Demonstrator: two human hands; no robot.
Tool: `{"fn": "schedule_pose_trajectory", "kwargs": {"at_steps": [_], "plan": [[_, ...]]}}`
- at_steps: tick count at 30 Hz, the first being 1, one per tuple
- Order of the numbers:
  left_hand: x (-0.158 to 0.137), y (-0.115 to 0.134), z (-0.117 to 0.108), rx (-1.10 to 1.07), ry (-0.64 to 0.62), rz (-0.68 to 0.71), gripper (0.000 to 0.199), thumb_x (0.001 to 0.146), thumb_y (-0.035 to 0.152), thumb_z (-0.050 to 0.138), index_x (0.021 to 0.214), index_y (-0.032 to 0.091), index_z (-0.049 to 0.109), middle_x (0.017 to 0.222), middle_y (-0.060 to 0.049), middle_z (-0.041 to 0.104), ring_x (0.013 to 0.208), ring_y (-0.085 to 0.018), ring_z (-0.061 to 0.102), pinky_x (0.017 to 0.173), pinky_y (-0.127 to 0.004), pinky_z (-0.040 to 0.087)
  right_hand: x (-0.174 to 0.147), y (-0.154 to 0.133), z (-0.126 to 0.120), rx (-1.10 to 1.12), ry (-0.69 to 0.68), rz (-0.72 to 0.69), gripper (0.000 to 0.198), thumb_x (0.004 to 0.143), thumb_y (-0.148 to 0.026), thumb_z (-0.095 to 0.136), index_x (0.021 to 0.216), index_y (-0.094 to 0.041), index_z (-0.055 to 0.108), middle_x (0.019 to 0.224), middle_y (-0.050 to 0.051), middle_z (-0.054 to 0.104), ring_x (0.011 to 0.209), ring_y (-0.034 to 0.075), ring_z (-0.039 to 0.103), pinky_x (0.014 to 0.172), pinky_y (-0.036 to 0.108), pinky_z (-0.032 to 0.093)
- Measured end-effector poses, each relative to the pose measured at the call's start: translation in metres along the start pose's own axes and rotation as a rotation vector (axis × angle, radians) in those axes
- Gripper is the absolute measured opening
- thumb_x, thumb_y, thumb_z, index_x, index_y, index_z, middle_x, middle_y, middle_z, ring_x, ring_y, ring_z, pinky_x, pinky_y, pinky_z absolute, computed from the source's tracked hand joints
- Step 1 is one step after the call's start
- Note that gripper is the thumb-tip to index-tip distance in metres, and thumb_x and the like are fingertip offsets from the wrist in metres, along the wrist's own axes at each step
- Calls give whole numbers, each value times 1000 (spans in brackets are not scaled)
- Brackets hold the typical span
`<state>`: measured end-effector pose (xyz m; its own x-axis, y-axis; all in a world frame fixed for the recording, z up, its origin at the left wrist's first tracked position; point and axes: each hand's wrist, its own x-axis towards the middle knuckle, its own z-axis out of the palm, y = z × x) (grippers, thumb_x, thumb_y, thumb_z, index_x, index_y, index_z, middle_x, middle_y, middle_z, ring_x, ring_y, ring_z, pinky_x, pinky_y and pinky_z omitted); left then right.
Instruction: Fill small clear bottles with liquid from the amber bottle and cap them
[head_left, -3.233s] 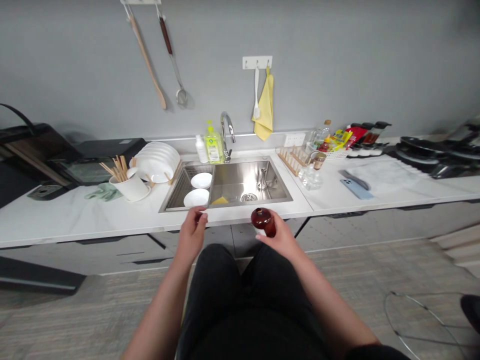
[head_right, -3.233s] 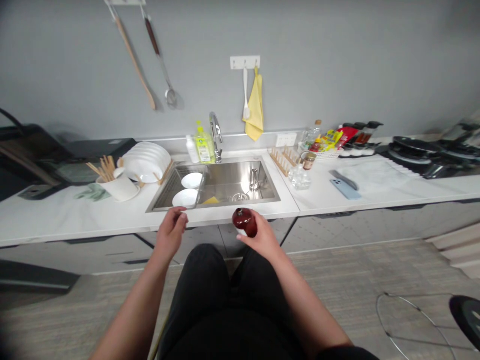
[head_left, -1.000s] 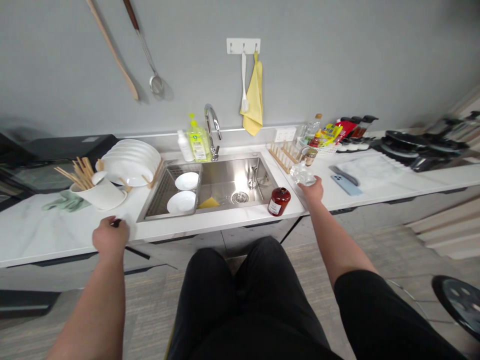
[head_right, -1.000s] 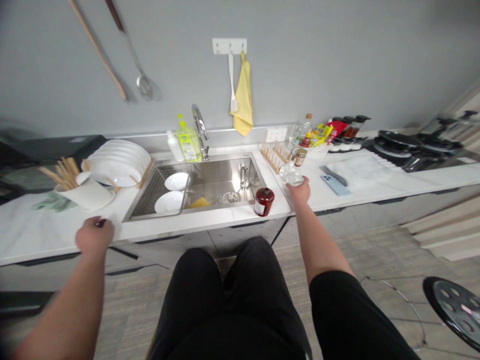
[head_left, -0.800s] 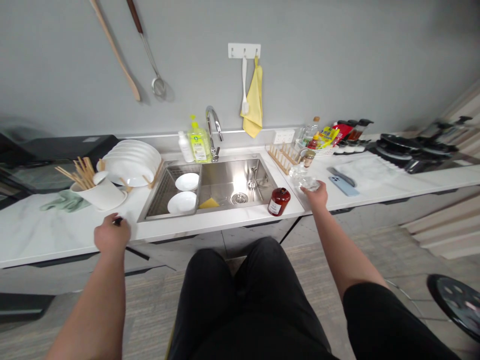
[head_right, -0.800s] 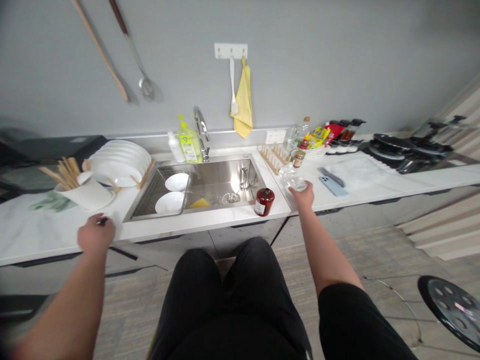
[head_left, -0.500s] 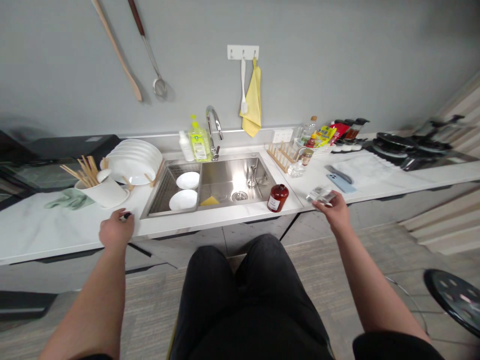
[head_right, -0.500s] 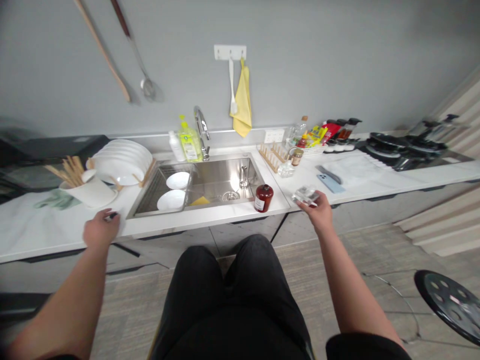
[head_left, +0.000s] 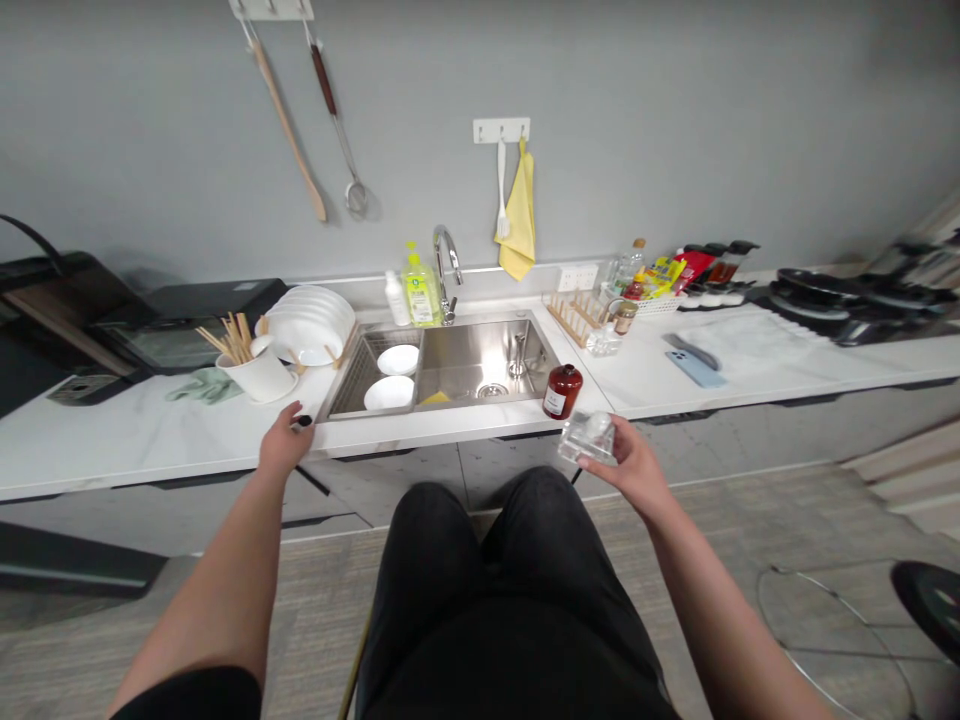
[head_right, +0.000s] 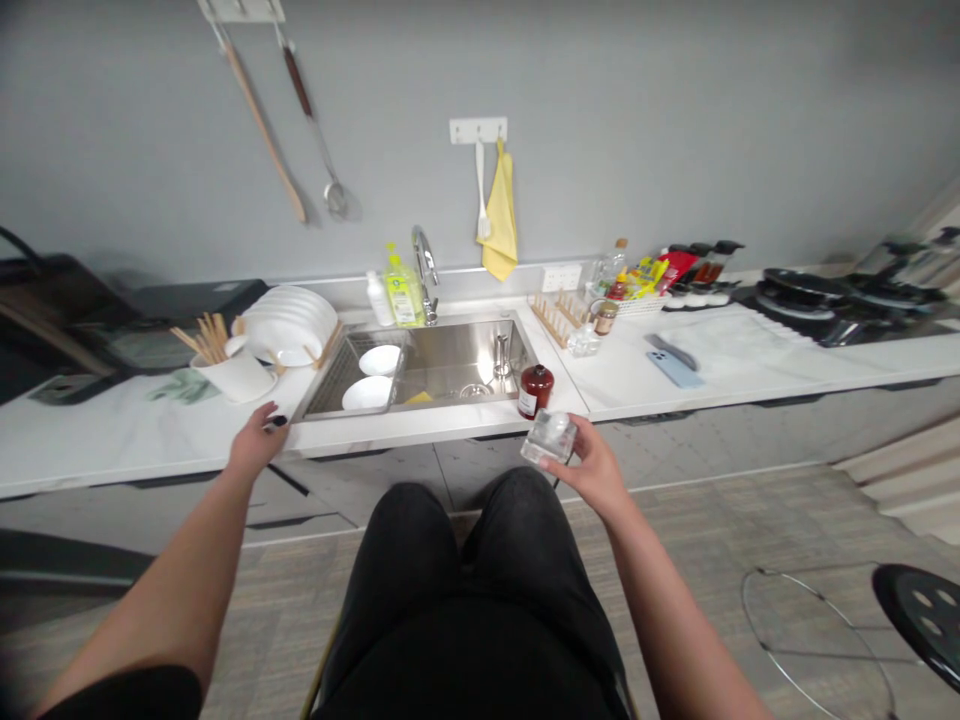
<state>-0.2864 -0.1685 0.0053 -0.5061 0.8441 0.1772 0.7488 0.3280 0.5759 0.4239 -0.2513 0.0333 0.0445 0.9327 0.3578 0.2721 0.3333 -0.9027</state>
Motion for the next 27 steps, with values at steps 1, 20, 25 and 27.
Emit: {"fn": "schedule_pose_trajectory", "kwargs": {"at_steps": [1,20,25,27], "plan": [[-5,4,-1,-2,15,-4,81,95,38,73,170,13,54,155,-20,73,126,-33,75,115,-47,59,-2,-4,9,40,-36,16,84,74,-59,106,141,-27,66,126,11,83,109,34,82,104,55,69],[-267,262,19,-775,-660,650,53,109,40,72,161,28,70,158,-11,77,148,-32,73,134,-55,51,-33,-46,116,274,-504,-33,95,78,-48,108,160,-32,61,159,12,72,139,35,76,125,55,59],[-275,264,25,-773,-544,571,39,91,33,90,129,27,87,130,-9,88,124,-34,82,119,-53,62,-45,-57,122,214,-431,-51,88,75,-45,109,151,-31,67,147,10,79,130,35,79,120,53,63],[-281,269,26,-749,-418,553,33,83,32,96,116,28,88,116,-8,88,111,-32,83,109,-51,65,-48,-63,123,204,-407,-52,86,75,-43,109,149,-31,68,145,10,79,128,35,80,119,54,63]]}}
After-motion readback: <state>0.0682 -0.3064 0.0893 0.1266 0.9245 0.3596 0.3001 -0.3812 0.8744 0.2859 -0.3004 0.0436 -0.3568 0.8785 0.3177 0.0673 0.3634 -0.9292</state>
